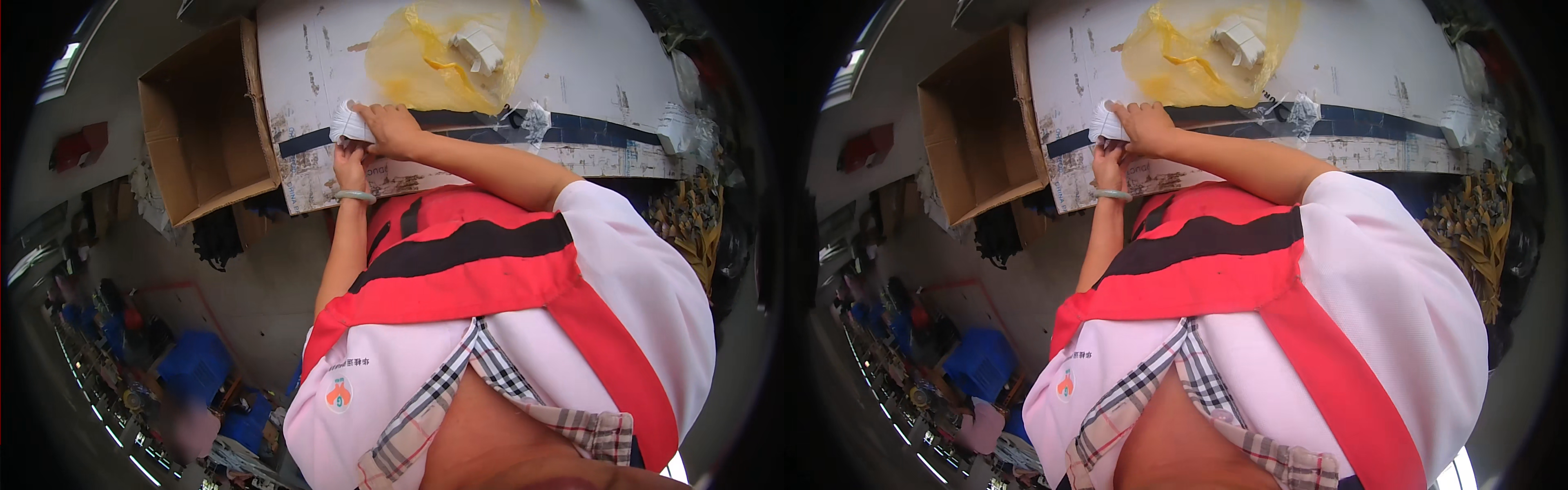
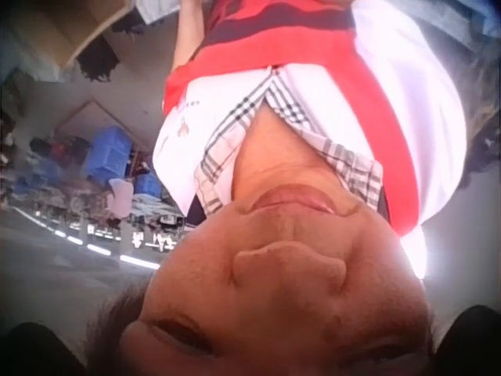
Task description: Sorts and packages small manufacturing components at a workbench.
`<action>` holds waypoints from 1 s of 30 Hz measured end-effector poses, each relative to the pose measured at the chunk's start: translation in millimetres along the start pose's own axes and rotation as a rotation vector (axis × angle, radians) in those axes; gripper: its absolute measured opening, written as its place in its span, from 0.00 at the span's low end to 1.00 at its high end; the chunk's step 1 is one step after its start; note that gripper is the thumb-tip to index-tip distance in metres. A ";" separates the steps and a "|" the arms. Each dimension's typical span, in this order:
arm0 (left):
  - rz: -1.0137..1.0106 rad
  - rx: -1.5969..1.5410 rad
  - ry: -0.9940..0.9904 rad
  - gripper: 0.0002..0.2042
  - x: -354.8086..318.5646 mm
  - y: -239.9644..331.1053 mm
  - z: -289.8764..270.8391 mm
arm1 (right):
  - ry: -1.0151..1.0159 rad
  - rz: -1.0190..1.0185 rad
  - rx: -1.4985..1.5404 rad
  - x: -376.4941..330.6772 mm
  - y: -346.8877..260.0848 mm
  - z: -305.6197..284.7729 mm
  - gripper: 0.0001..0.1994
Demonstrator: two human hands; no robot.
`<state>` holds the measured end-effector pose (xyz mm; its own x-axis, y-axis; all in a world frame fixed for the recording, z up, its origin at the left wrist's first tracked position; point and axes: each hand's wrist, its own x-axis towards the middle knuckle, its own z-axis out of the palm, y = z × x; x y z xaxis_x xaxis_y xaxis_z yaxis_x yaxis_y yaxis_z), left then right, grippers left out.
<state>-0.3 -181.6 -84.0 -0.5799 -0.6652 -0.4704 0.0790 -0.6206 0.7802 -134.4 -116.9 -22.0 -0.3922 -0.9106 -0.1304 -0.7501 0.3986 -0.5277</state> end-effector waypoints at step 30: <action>0.087 0.437 -0.326 0.14 -44.0 12.5 87.4 | 0.273 0.356 -0.026 13.8 198.9 -60.5 0.33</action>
<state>-44.7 -123.8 -17.6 -0.8128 -0.5005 -0.2982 -0.1654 -0.2926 0.9418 -321.2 -43.7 -77.9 -0.7523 -0.6549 -0.0718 -0.5542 0.6880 -0.4685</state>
